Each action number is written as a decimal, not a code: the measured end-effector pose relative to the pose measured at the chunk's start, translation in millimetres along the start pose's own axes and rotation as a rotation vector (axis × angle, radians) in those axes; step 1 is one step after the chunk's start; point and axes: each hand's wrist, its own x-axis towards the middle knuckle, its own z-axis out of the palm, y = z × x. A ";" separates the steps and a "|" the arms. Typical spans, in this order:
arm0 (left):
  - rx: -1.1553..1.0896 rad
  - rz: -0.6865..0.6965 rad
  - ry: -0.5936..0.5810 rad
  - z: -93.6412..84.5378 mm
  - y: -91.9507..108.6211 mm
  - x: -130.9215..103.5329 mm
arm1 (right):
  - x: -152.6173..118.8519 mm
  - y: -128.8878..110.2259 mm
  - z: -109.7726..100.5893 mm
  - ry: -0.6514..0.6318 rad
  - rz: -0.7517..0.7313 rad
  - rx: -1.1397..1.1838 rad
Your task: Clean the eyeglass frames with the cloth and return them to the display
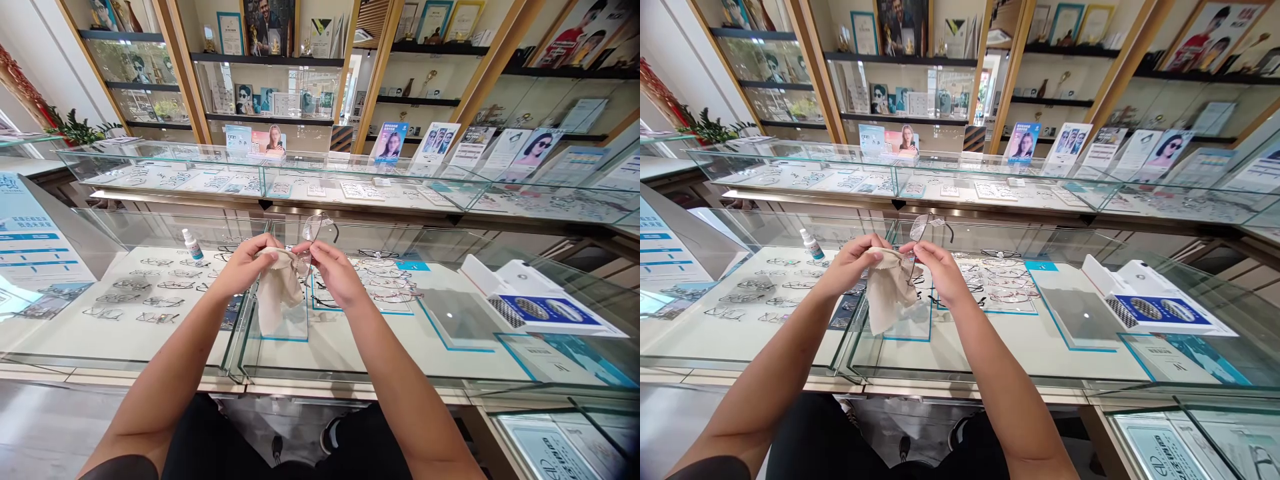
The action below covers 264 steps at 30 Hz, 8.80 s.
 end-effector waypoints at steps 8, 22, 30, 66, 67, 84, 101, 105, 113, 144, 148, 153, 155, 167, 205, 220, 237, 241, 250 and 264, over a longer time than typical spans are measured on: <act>0.020 -0.070 0.075 3.3 3.3 -0.1 | -0.1 4.5 1.0 -0.050 -0.008 -0.014; -0.053 -0.039 0.250 7.3 4.0 3.7 | -2.4 7.3 1.7 0.008 -0.063 -0.116; 0.088 0.039 0.255 1.3 3.5 0.2 | -3.7 -0.2 3.6 0.047 -0.032 -0.073; -0.075 -0.012 0.216 9.4 6.8 0.0 | -4.5 0.3 6.3 0.082 -0.185 -0.301; -0.073 -0.009 0.206 9.5 6.5 -0.2 | -4.5 0.4 6.1 0.085 -0.177 -0.299; -0.215 -0.069 0.133 40.3 -1.2 -2.5 | -6.2 -2.7 12.2 0.088 -0.211 -0.190; -0.700 -0.488 -0.170 51.7 -1.6 -6.2 | -6.1 5.8 9.7 0.015 -0.068 -0.042; -0.712 -0.488 -0.145 51.8 -0.8 -5.9 | -5.0 6.8 8.3 0.001 -0.075 -0.017; -0.575 -0.334 0.037 63.8 4.9 -9.1 | -3.3 4.9 11.4 0.019 -0.080 0.009; -0.389 0.151 0.150 61.5 78.4 81.9 | 54.6 -107.8 12.9 0.080 -0.230 -0.065; -0.338 0.139 0.304 67.8 71.7 82.1 | 53.7 -105.4 15.6 -0.023 -0.191 -0.049; -0.353 0.060 0.317 65.2 69.5 80.9 | 53.7 -102.4 18.4 -0.003 -0.231 -0.070; -0.362 0.051 0.245 58.6 68.0 83.5 | 57.2 -100.3 15.7 0.068 -0.260 -0.067; -0.180 0.044 0.173 10.6 66.2 85.4 | 59.7 -109.5 -10.6 0.000 -0.321 -0.176; -0.506 -0.020 0.015 11.0 78.7 83.7 | 63.5 -103.9 -7.9 -0.156 -0.246 -0.396; -0.429 0.100 0.289 37.0 70.1 82.9 | 60.5 -105.8 -3.8 -0.203 -0.237 -0.352; -0.372 -0.042 0.035 -4.4 79.2 83.3 | 57.6 -112.3 -8.7 -0.182 -0.209 -0.354; -0.340 -0.014 0.029 0.4 80.4 82.6 | 59.7 -110.2 -7.7 -0.188 -0.196 -0.348; -0.334 0.020 0.053 15.0 76.0 84.3 | 60.9 -109.5 -8.2 -0.167 -0.215 -0.333; -0.415 -0.071 0.029 10.7 79.5 79.4 | 60.4 -110.0 -9.2 -0.142 -0.199 -0.317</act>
